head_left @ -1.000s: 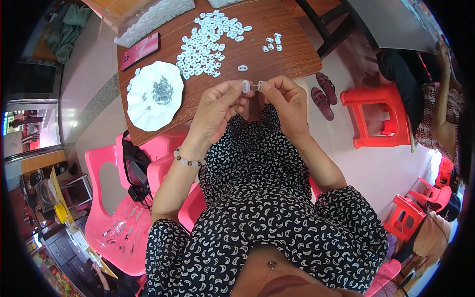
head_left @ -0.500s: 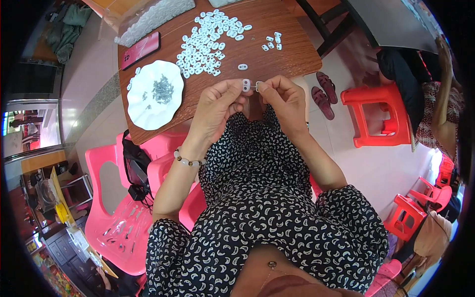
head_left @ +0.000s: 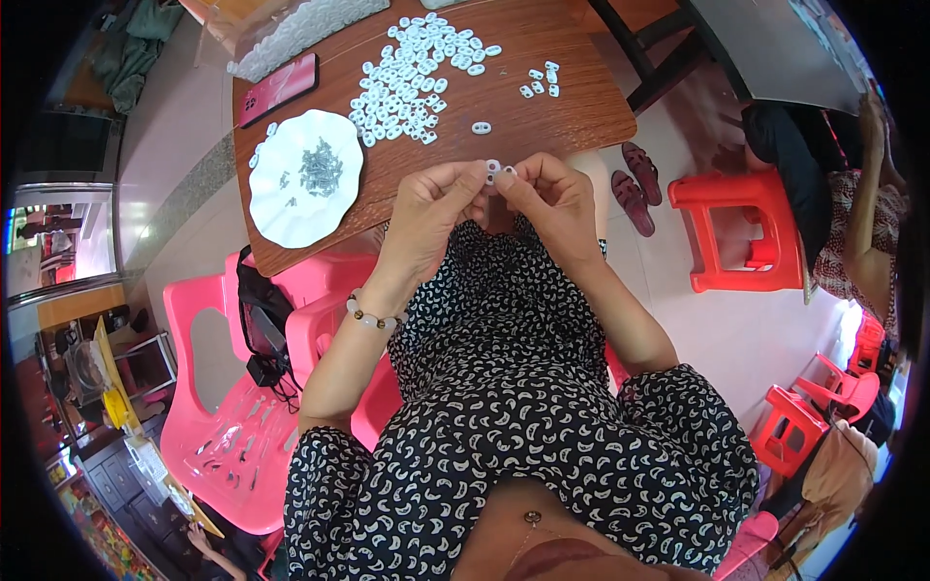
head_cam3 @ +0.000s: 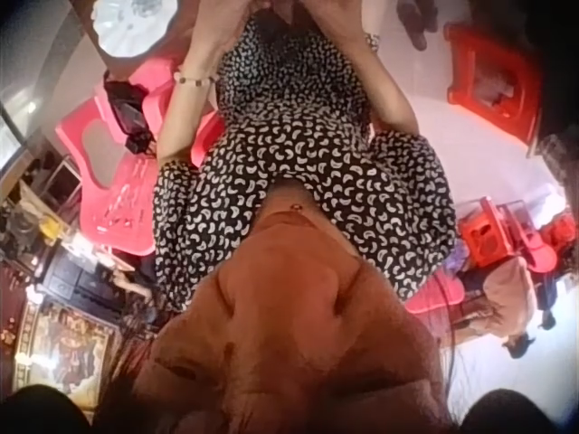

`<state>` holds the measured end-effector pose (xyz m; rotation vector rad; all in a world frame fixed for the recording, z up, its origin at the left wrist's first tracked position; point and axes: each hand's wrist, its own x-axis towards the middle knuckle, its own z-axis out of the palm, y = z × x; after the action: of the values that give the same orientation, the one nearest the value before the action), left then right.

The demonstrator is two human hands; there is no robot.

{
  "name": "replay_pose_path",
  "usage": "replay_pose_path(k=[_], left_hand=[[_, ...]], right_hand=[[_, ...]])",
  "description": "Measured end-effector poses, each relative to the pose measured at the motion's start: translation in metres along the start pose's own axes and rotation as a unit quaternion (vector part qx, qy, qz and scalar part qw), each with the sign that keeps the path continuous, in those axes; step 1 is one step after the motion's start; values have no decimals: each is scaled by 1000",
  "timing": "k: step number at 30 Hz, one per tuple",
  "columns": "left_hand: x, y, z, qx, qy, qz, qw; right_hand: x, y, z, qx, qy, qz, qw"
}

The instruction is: Assembling small plastic and metal components at a workbench.

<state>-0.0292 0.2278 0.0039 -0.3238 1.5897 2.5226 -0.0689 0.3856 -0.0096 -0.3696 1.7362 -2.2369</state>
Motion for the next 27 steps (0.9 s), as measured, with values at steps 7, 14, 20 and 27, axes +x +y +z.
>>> replay_pose_path(k=[7,14,20,27], left_hand=[[-3,11,-5,122,-5,33,992],[-2,12,-8,156,-11,39,987],[-2,13,-5,147,-1,27,989],[-1,13,-5,149,-2,17,989]], right_hand=[[0,-6,-6,-52,-66,7,996],[-1,-8,-3,-82,-82,17,993],[0,-6,-1,-68,-54,20,996],[0,-5,-4,-94,-50,16,994]])
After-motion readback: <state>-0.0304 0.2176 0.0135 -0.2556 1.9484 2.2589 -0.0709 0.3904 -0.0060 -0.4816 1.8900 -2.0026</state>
